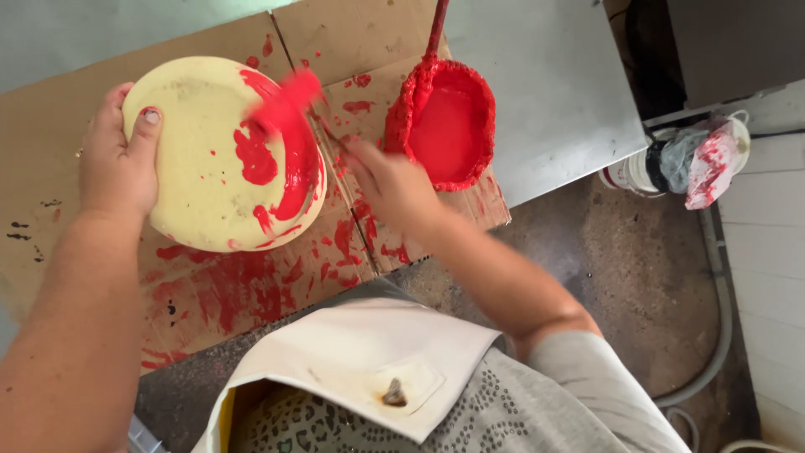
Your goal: Waxing cheese wheels by applying red wax with a roller and brush
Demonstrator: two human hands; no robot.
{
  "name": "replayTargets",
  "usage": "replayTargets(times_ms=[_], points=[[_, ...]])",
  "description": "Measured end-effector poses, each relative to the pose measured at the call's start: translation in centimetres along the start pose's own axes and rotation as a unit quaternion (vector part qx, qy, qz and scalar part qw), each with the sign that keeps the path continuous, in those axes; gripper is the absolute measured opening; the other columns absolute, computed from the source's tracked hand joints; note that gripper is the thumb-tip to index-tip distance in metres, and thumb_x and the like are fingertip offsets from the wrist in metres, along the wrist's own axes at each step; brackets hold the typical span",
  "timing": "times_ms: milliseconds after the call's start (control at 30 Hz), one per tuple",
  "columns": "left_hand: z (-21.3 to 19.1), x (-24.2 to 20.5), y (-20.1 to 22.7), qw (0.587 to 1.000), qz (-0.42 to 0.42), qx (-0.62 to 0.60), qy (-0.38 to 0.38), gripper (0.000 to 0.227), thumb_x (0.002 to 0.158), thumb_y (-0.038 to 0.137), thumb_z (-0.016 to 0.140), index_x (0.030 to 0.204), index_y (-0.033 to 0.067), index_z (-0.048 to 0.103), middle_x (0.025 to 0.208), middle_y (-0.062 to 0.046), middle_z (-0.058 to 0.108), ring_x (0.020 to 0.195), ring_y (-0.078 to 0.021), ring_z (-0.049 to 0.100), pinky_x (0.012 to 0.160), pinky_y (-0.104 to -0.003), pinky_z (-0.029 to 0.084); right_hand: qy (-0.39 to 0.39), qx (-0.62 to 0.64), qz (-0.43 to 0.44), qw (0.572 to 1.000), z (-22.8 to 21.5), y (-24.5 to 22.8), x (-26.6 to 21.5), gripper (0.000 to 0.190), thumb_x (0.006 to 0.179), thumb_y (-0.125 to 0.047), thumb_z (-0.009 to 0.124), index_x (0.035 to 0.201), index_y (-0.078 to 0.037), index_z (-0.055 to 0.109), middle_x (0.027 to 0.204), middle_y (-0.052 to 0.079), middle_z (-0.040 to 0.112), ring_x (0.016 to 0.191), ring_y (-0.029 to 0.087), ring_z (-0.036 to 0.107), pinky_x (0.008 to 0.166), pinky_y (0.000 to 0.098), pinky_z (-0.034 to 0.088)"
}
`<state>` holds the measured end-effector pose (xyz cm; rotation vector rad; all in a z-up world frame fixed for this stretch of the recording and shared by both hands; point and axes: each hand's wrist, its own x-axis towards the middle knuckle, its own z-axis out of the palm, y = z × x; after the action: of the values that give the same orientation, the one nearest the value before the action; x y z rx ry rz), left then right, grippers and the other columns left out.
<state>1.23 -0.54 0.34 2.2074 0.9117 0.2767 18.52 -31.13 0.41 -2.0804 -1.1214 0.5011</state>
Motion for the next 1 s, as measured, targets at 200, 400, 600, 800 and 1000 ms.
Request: replayTargets(times_ms=[200,400,600,800,1000], points=[[0.0,-0.2,0.7,1.000,-0.029,0.012,-0.002,0.049,0.108,0.042,0.048,0.149,0.0148,0.050,0.141,-0.014,0.057,0.122,-0.0359,0.053,0.092,-0.054,0.041,-0.002,0.173,0.155,0.973,7.1,3.4,-10.1,0.035,0.106,-0.031,0.049,0.125,-0.006,0.064,0.099,0.003,0.073,0.084,0.014,0.064,0.078,0.0312,0.050],[-0.1,-0.6,1.4,0.999,-0.041,0.031,0.012,0.046,0.109,0.044,0.046,0.147,0.0174,0.050,0.139,-0.009,0.061,0.111,-0.0376,0.060,0.084,-0.056,0.044,-0.004,0.496,0.192,0.847,8.7,6.6,-1.2,0.029,0.110,-0.027,0.045,0.111,-0.005,0.063,0.064,-0.005,0.029,0.050,0.005,0.026,0.044,0.0206,0.027],[0.4,-0.7,0.4,0.999,-0.046,-0.016,0.017,0.044,0.111,0.040,0.047,0.147,0.0156,0.049,0.137,-0.010,0.058,0.115,-0.0317,0.058,0.089,-0.049,0.044,-0.094,0.501,0.270,0.817,10.7,4.7,-9.7,0.027,0.112,-0.026,0.038,0.109,-0.009,0.059,0.051,0.000,0.037,0.034,0.010,0.027,0.029,0.0268,0.020],[0.8,-3.3,1.7,0.996,-0.051,-0.011,0.073,0.045,0.113,0.035,0.047,0.149,0.0074,0.044,0.140,-0.023,0.051,0.123,-0.0417,0.053,0.096,-0.057,0.041,-0.069,0.407,0.259,0.873,8.1,5.5,-4.8,0.030,0.112,-0.030,0.039,0.112,-0.009,0.061,0.057,-0.005,0.042,0.043,0.007,0.037,0.037,0.0234,0.029],[1.9,-3.6,-0.8,0.984,-0.112,-0.049,0.130,0.047,0.112,0.043,0.048,0.147,0.0129,0.043,0.144,-0.018,0.051,0.123,-0.0353,0.057,0.099,-0.051,0.044,-0.041,0.307,0.172,0.935,7.1,4.0,-2.9,0.033,0.110,-0.031,0.041,0.113,-0.009,0.066,0.067,-0.005,0.044,0.056,0.009,0.036,0.050,0.0299,0.031]])
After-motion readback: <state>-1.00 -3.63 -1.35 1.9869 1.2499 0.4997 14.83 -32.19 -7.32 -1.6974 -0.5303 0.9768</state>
